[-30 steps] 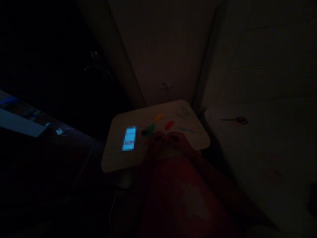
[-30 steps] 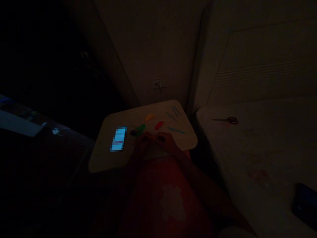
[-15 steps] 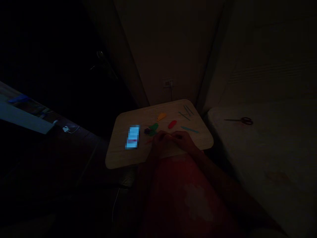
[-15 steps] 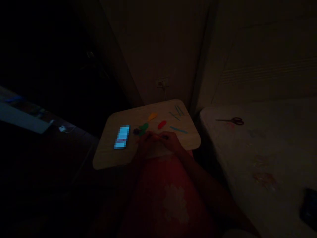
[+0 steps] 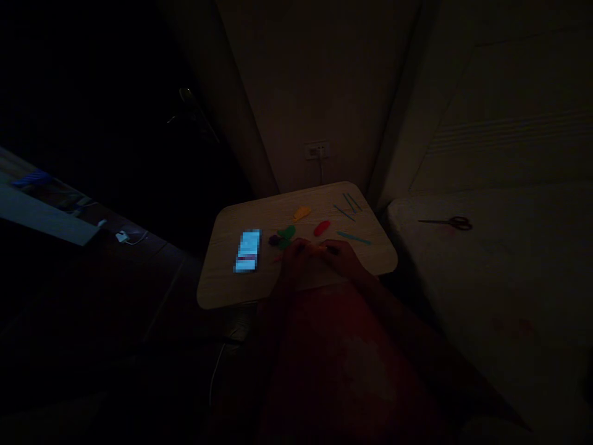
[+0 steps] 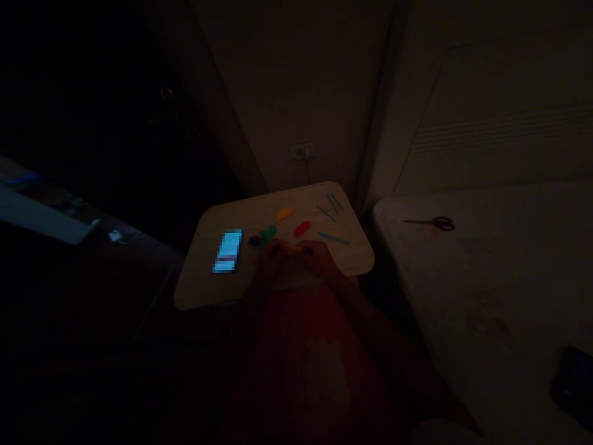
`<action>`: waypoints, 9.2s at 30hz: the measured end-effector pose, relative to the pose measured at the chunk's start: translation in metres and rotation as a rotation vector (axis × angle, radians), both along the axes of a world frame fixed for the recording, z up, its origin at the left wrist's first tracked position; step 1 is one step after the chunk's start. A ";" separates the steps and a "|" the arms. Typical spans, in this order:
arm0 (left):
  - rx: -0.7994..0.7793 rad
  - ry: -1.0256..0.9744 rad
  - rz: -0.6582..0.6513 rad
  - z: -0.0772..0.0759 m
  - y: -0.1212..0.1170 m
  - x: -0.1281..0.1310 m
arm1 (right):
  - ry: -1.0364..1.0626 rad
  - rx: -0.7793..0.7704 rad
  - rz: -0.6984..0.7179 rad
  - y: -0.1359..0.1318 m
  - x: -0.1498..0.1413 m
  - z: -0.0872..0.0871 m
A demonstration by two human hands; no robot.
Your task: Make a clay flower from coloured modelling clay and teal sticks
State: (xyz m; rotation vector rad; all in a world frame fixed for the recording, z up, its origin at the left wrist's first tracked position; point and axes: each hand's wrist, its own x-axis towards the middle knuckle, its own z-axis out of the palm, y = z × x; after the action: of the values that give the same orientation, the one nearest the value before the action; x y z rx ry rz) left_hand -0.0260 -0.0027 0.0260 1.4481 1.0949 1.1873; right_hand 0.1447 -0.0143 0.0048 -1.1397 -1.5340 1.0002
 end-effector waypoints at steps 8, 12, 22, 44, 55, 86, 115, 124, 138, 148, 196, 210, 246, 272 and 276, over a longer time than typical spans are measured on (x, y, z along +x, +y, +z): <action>0.048 0.085 -0.019 0.004 -0.003 -0.004 | -0.037 0.029 0.018 -0.003 -0.001 0.002; 0.009 0.084 0.017 0.001 -0.003 -0.002 | 0.000 0.004 -0.002 -0.004 -0.002 0.003; -0.006 0.013 0.057 -0.004 0.003 0.002 | 0.151 -0.024 -0.067 -0.003 0.001 0.001; 0.018 0.082 -0.073 -0.011 0.005 -0.003 | 0.104 -0.009 -0.114 -0.006 0.000 0.002; 0.031 0.087 -0.018 -0.009 0.007 -0.004 | 0.210 -0.037 -0.072 -0.004 0.001 -0.001; 0.065 0.165 -0.012 -0.003 0.001 -0.003 | 0.021 -0.036 -0.074 -0.004 0.002 0.003; 0.032 0.205 -0.002 -0.005 0.003 -0.004 | 0.138 0.027 -0.162 -0.002 0.000 -0.003; -0.028 -0.046 0.126 -0.013 0.012 -0.010 | 0.202 -0.081 -0.036 -0.003 -0.002 -0.003; -0.078 -0.167 0.178 -0.009 0.008 -0.005 | 0.145 -0.044 0.015 -0.005 0.000 0.002; -0.013 -0.064 0.070 -0.006 0.006 -0.006 | 0.039 0.050 0.051 -0.003 0.000 0.002; 0.022 0.063 -0.001 -0.008 0.005 -0.004 | 0.138 0.004 -0.122 -0.003 0.001 0.000; 0.013 -0.047 0.083 -0.011 0.005 -0.005 | 0.144 -0.005 -0.173 -0.001 0.002 -0.004; 0.026 -0.136 0.033 -0.023 0.002 0.017 | -0.164 0.129 -0.261 -0.018 0.015 0.005; 0.591 0.835 -0.429 -0.010 -0.027 0.022 | -0.894 0.160 -0.502 -0.008 0.077 0.005; 0.602 0.826 -0.398 -0.010 -0.029 0.019 | -0.953 0.177 -0.464 -0.009 0.072 0.007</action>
State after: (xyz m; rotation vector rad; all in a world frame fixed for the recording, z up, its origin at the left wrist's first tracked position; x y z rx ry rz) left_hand -0.0067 -0.0316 0.0164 2.6250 0.9046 0.6346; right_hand 0.2170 -0.0229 0.0120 -1.8620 -1.8624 -0.0475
